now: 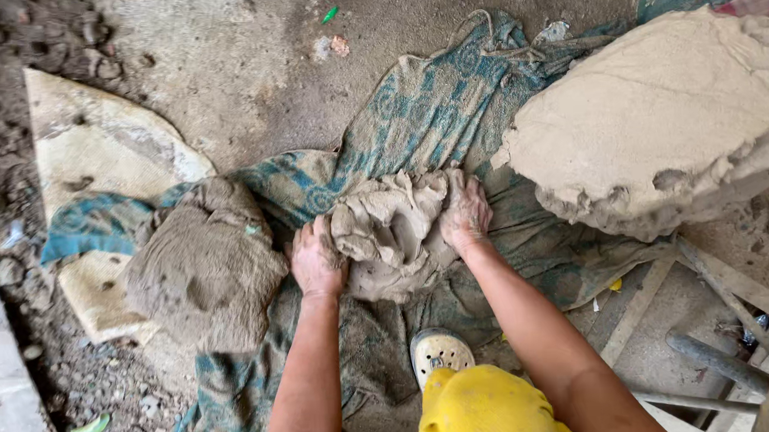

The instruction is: The person kneads and wedges a lump of clay by hand on a cloth-covered surface on the floor.

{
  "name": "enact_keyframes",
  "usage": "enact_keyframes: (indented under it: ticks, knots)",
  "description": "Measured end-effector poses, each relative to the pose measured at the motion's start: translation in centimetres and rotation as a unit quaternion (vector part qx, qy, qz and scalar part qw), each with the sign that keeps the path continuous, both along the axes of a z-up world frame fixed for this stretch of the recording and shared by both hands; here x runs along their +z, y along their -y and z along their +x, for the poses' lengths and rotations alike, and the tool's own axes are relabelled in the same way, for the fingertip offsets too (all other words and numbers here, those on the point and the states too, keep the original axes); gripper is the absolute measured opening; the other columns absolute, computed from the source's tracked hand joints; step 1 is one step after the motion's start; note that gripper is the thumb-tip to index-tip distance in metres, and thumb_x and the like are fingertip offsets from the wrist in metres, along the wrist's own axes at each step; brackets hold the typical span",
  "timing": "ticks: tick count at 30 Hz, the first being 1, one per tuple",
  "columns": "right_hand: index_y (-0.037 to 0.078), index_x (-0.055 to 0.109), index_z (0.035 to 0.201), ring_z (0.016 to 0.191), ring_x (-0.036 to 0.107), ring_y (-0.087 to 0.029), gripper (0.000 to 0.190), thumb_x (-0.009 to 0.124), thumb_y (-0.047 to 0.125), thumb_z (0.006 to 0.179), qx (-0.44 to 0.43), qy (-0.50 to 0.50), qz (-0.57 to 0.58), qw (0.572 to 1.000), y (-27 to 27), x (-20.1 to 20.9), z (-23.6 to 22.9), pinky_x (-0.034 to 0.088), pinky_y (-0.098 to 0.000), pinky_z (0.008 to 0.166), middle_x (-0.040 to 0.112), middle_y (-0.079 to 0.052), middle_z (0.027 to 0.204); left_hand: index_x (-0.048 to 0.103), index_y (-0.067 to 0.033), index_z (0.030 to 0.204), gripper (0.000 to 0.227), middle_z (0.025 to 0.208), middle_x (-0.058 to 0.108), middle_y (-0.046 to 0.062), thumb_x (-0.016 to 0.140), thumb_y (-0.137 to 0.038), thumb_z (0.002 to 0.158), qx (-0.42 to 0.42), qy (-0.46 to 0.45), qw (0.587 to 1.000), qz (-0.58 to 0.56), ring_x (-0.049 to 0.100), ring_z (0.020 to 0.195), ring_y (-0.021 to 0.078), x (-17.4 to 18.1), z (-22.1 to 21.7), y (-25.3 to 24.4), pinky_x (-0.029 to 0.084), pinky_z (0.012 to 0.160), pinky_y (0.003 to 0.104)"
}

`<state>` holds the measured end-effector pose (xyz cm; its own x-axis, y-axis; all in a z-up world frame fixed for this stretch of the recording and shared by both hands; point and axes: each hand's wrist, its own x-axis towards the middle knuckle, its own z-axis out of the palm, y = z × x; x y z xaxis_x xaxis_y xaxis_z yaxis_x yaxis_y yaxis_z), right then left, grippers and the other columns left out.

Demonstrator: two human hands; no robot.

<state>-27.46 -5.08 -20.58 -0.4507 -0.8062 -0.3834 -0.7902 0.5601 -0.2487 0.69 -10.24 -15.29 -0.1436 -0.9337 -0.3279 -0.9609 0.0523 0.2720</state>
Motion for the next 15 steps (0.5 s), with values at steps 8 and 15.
enact_keyframes:
  ticks: [8,15]
  knots:
    - [0.013,0.032,0.158,0.137,0.04,-0.034,0.079,0.056,0.028,0.084,-0.325,0.235,-0.116,0.909,-3.3,-1.0,0.0,0.041,-0.0472,0.107,0.032,-0.022,0.156,0.059,-0.0155,0.116,0.035,0.109,0.065,0.01,0.068,-0.017,0.081,-0.195,0.042,0.968,-0.155,0.06,0.108,0.0279,15.4,-5.1,-2.2,0.044,0.09,0.05]
    - [0.016,0.023,0.162,0.14,0.034,-0.024,0.084,0.048,0.048,0.088,-0.52,0.329,-0.199,0.763,-4.5,-1.8,-6.4,0.041,-0.0437,0.103,0.018,-0.016,0.164,0.064,-0.0189,0.12,0.047,0.111,0.063,0.006,0.071,-0.013,0.074,-0.274,-0.049,0.906,-0.318,0.057,0.112,0.0264,29.2,-7.6,-2.1,0.041,0.088,0.049]
